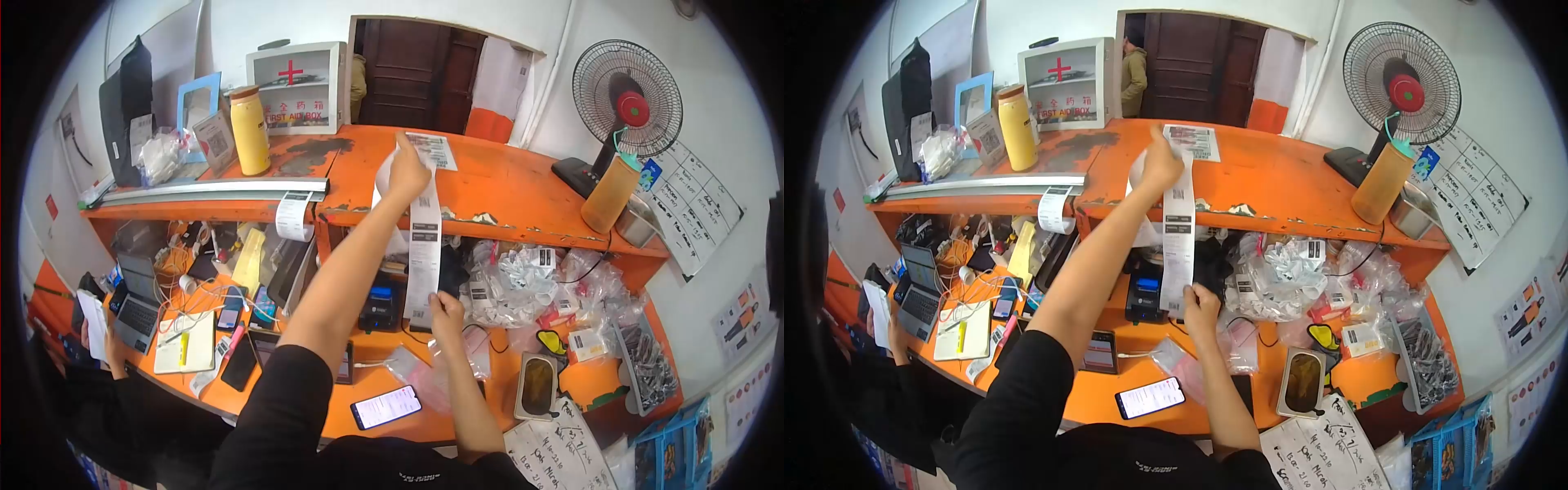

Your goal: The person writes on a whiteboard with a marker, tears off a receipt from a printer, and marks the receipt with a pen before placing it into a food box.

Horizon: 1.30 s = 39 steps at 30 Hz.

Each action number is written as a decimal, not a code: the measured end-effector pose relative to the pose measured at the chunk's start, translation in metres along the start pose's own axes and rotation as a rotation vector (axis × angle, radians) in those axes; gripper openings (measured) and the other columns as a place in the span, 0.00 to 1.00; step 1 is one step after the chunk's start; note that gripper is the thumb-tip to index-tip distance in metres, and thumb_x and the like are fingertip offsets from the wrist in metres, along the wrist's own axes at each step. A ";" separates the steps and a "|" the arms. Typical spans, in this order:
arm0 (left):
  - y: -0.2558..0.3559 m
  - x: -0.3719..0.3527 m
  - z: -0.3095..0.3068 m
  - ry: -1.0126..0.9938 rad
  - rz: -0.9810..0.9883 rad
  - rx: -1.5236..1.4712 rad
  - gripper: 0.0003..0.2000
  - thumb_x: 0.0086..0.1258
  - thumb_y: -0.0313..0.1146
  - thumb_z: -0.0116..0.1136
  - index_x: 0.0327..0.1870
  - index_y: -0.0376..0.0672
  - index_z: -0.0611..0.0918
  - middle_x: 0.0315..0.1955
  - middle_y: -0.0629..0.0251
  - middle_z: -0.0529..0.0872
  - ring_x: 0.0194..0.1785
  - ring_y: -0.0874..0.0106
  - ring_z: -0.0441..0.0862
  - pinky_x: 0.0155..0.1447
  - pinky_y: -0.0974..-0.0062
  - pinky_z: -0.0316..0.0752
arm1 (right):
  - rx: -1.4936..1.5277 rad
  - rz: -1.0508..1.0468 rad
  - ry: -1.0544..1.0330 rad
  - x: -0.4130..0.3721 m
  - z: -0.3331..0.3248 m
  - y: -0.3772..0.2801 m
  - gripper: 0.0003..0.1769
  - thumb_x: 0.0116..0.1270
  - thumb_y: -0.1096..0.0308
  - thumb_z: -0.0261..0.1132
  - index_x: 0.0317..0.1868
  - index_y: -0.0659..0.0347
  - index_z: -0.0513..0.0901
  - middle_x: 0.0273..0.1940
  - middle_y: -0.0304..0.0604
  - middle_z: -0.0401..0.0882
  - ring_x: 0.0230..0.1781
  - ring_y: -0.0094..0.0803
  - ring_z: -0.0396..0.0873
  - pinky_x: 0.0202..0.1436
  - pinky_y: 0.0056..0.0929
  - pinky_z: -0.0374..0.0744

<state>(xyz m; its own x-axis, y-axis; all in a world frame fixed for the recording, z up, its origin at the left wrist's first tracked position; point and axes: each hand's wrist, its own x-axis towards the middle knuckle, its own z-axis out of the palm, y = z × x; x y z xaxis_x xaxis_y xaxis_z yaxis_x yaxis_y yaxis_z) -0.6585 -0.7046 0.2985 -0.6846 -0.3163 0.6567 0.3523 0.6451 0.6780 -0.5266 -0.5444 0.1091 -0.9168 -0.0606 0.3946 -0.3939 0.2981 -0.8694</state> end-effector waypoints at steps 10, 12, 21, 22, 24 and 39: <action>-0.014 -0.017 0.029 -0.118 0.189 0.387 0.36 0.53 0.18 0.56 0.65 0.22 0.55 0.33 0.47 0.82 0.41 0.52 0.80 0.44 0.62 0.76 | 0.301 0.123 -0.055 0.014 0.056 0.023 0.12 0.66 0.68 0.56 0.28 0.68 0.76 0.20 0.36 0.70 0.24 0.18 0.67 0.27 0.27 0.67; -0.017 -0.021 0.030 -0.116 0.202 0.353 0.34 0.54 0.18 0.55 0.65 0.26 0.58 0.36 0.47 0.81 0.43 0.52 0.79 0.46 0.61 0.75 | 0.134 0.293 -0.306 0.008 0.067 0.046 0.13 0.64 0.64 0.57 0.29 0.67 0.78 0.22 0.44 0.74 0.25 0.28 0.71 0.29 0.32 0.70; 0.011 -0.058 -0.010 -0.077 0.260 -0.489 0.20 0.56 0.15 0.47 0.50 0.36 0.80 0.48 0.53 0.79 0.55 0.60 0.75 0.61 0.71 0.66 | -0.635 0.186 -0.114 -0.005 -0.032 0.034 0.22 0.67 0.57 0.54 0.30 0.70 0.81 0.35 0.64 0.79 0.38 0.58 0.78 0.43 0.51 0.74; 0.011 -0.071 -0.014 -0.103 0.224 -0.614 0.19 0.56 0.15 0.48 0.51 0.35 0.79 0.49 0.55 0.80 0.56 0.64 0.75 0.62 0.73 0.66 | -0.543 0.081 0.018 0.012 -0.045 0.007 0.21 0.69 0.59 0.53 0.30 0.70 0.80 0.34 0.63 0.79 0.36 0.58 0.78 0.40 0.51 0.72; 0.010 -0.100 -0.016 -0.164 0.116 -0.783 0.19 0.58 0.16 0.50 0.52 0.34 0.78 0.49 0.58 0.80 0.56 0.69 0.74 0.62 0.76 0.65 | -0.211 -0.304 0.270 0.039 -0.053 -0.038 0.15 0.67 0.64 0.57 0.30 0.70 0.80 0.28 0.55 0.77 0.29 0.48 0.75 0.35 0.40 0.70; 0.034 -0.006 -0.039 0.020 0.174 -0.609 0.15 0.61 0.19 0.56 0.50 0.35 0.77 0.44 0.57 0.82 0.45 0.70 0.81 0.49 0.75 0.74 | 0.064 -0.031 0.055 -0.011 -0.011 -0.022 0.12 0.61 0.70 0.64 0.25 0.71 0.76 0.17 0.38 0.68 0.20 0.20 0.63 0.23 0.28 0.62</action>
<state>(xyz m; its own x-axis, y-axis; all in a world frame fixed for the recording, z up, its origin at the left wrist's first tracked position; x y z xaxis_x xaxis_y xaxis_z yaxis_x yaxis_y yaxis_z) -0.6171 -0.7077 0.3303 -0.5745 -0.2590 0.7764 0.7614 0.1789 0.6231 -0.5068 -0.5399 0.1272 -0.8999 -0.0158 0.4359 -0.4270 0.2358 -0.8730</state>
